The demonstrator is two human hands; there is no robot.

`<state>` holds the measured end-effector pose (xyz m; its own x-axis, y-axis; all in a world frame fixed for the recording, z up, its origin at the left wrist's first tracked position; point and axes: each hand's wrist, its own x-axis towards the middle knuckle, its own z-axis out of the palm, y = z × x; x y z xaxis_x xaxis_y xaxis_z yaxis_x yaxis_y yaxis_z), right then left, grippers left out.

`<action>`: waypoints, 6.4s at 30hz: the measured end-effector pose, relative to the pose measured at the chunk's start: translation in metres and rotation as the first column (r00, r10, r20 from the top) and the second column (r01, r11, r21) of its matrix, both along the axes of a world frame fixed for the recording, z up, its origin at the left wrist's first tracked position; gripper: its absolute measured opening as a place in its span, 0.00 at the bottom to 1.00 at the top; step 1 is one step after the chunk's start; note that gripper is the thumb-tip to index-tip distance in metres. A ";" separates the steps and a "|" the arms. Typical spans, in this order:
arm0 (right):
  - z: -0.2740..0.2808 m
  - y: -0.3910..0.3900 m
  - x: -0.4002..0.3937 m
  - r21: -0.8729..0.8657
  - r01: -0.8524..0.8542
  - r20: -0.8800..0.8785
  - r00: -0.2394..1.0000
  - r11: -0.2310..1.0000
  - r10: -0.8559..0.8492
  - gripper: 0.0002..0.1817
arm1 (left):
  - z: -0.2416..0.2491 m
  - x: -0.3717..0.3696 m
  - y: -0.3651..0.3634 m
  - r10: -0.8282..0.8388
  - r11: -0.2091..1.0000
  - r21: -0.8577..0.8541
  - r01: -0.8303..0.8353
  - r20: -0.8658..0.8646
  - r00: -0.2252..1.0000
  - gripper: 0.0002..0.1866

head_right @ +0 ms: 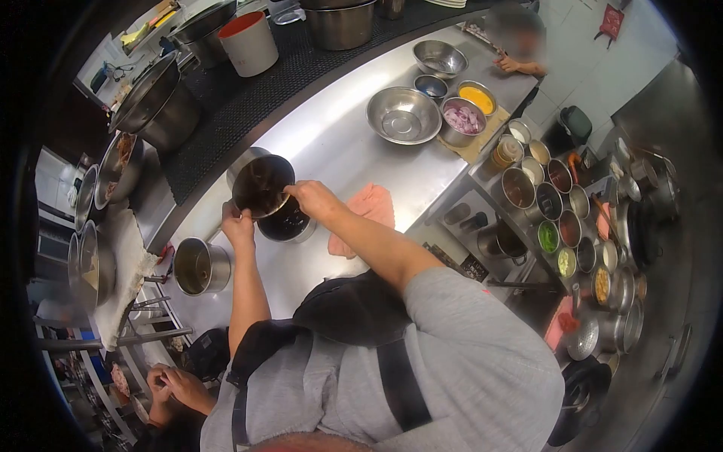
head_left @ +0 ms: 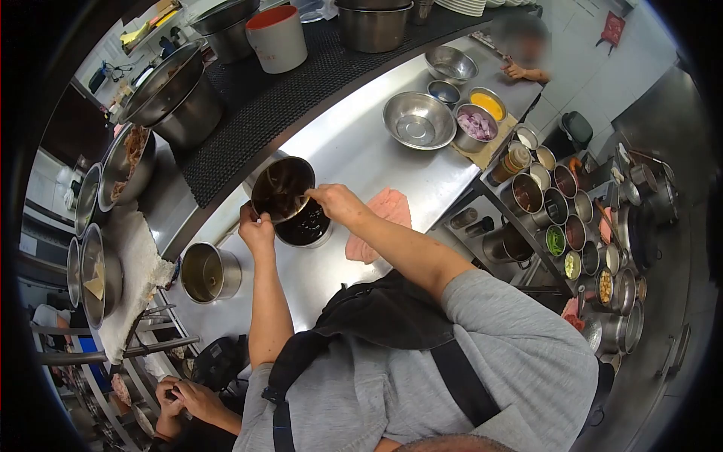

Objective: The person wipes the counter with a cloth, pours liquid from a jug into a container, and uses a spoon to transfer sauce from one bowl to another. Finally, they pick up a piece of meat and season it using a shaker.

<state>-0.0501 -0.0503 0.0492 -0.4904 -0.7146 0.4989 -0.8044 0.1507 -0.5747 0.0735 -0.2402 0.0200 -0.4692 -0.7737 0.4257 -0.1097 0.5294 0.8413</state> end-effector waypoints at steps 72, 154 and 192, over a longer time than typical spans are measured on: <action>0.003 0.074 0.020 0.061 0.083 0.339 0.936 0.995 -0.098 0.16 | 0.009 0.002 0.007 0.067 0.997 0.040 -0.070 0.076 0.995 0.09; 0.010 0.044 0.000 0.192 0.029 0.181 0.981 0.981 -0.065 0.11 | 0.073 0.221 -0.076 0.558 0.622 0.705 -0.342 -0.093 0.825 0.06; 0.035 0.011 -0.012 0.292 0.026 0.385 0.912 0.956 -0.142 0.06 | -0.055 0.040 0.140 -0.664 0.680 0.253 0.688 0.611 0.431 0.17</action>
